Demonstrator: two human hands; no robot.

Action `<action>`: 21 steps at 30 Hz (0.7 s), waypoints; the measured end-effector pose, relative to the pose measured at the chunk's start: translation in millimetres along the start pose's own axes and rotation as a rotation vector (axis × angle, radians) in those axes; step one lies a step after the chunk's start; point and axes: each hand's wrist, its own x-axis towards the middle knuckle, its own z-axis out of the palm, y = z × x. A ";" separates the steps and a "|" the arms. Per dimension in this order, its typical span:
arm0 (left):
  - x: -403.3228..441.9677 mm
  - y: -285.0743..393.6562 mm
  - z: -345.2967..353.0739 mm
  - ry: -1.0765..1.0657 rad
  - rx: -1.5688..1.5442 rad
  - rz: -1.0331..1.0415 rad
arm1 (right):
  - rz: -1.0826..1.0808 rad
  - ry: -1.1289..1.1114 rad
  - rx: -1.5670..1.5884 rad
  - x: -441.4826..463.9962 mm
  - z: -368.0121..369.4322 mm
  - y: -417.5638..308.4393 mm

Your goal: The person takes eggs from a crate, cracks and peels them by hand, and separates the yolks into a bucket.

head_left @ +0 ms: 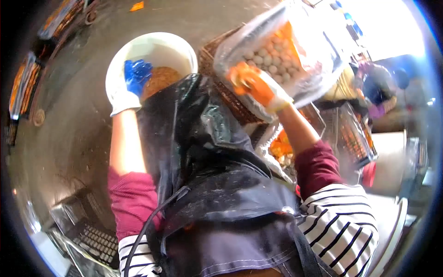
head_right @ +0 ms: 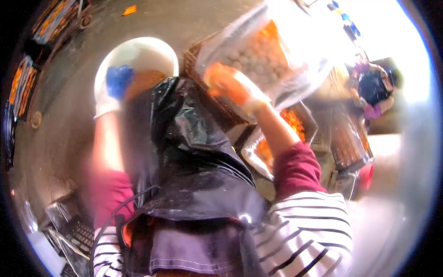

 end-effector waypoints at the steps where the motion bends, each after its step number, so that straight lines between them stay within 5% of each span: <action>1: 0.7 -1.6 -2.3 -0.050 -0.213 -0.081 | 0.270 0.020 -0.032 -33.4 -26.2 6.3; 2: 11.8 -11.7 -19.7 -0.125 -0.732 -0.319 | 0.318 0.144 -0.018 -76.5 -44.6 20.3; 3: 0.7 -1.1 -12.4 0.015 -0.391 -0.318 | 0.340 0.197 0.112 -122.8 -51.0 18.3; 5: -1.5 -9.7 -13.8 -0.145 0.083 -0.144 | 0.609 0.458 0.090 -243.2 -137.1 116.1; 7: 5.2 -13.4 -21.5 -0.255 0.287 -0.046 | 1.357 0.069 -1.143 -256.6 -111.2 58.3; 8: 9.5 -14.8 -23.8 -0.282 0.252 -0.041 | 1.295 0.193 -1.357 -266.2 -97.8 39.4; 10: 7.6 -12.7 -19.9 -0.089 -0.056 -0.275 | 0.814 0.576 -1.123 -267.1 -101.4 57.0; 12: 8.5 -28.8 -29.9 -0.161 0.200 -0.059 | 0.648 0.501 -0.938 -216.8 -85.1 51.3; 16: 6.9 -19.6 -37.1 -0.249 0.284 -0.093 | 0.484 0.410 -0.778 -81.8 -35.3 1.1; 18: -5.8 -3.7 -25.7 -0.190 0.271 -0.181 | 0.231 0.241 -1.048 -34.1 -67.5 31.1; 21: -12.7 5.3 -18.2 -0.099 0.153 -0.306 | 0.351 0.197 -1.544 27.2 -134.7 62.9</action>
